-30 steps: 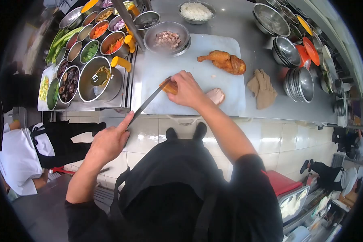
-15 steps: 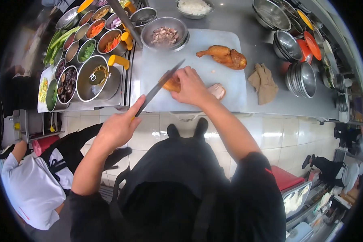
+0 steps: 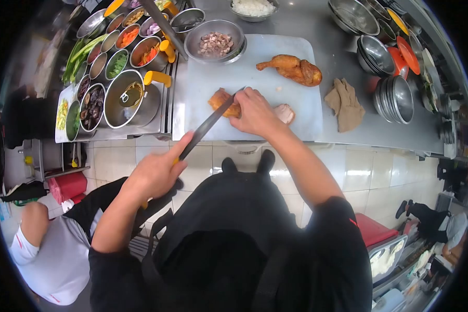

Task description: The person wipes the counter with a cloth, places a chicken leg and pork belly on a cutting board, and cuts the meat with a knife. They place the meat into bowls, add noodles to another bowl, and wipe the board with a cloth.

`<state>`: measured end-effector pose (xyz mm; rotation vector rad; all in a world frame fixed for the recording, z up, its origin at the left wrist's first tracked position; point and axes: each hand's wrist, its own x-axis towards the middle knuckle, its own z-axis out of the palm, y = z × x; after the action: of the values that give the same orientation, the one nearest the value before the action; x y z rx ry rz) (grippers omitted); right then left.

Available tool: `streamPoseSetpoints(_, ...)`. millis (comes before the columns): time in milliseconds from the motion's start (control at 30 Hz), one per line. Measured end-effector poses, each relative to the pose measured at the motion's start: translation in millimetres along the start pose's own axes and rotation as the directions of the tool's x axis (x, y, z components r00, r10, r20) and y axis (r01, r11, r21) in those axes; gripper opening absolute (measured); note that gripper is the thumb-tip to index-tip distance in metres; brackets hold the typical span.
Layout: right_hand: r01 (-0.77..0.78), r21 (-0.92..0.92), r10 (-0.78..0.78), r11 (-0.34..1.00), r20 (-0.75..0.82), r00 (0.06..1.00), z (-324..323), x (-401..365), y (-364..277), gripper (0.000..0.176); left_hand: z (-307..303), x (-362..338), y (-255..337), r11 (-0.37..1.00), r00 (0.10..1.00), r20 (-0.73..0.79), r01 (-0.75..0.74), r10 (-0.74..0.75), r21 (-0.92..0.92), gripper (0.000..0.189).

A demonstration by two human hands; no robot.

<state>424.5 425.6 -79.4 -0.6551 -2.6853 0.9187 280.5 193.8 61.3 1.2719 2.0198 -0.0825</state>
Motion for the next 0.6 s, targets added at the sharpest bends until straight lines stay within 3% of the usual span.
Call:
streamPoseSetpoints(133, -0.004, 0.016, 0.004, 1.0, -0.001, 1.0, 6, -1, 10, 0.035, 34, 16, 6, 0.993, 0.995, 0.055, 0.083, -0.078, -0.088, 0.072)
streamPoseSetpoints(233, -0.011, 0.02, 0.01, 1.0, 0.043, 0.999, 2, 1, 4, 0.04, 60, 69, 11, 0.995, 0.993, -0.119, -0.01, -0.002, -0.1, 0.072)
streamPoseSetpoints(267, -0.027, 0.01, 0.026, 1.0, 0.078, 0.997, -3, -5, 2, 0.043, 60, 72, 11, 0.992, 0.994, -0.113, -0.018, 0.003, -0.125, 0.072)
streamPoseSetpoints(367, 0.162, -0.154, -0.159, 0.975, 0.03, 0.987, -39, -20, 7, 0.056, 37, 59, 8, 0.974, 0.99, -0.14, -0.05, 0.019, -0.222, 0.07)
streamPoseSetpoints(467, 0.137, -0.54, -0.034, 0.83, 0.195, 0.98, -81, -51, 16, 0.067, 30, 33, 2, 0.943, 0.986, -0.165, -0.082, 0.029, -0.323, 0.067)
streamPoseSetpoints(567, 0.098, -0.444, 0.038, 0.891, 0.289, 0.956, -87, -61, 42, 0.063, 29, 24, 8, 0.935, 0.995, -0.092, -0.061, 0.031, -0.35, 0.067)
streamPoseSetpoints(600, 0.092, -0.376, -0.002, 0.922, 0.232, 0.973, -84, -65, 47, 0.061, 36, 24, 10, 0.948, 0.991, -0.119, -0.093, 0.059, -0.304, 0.067)
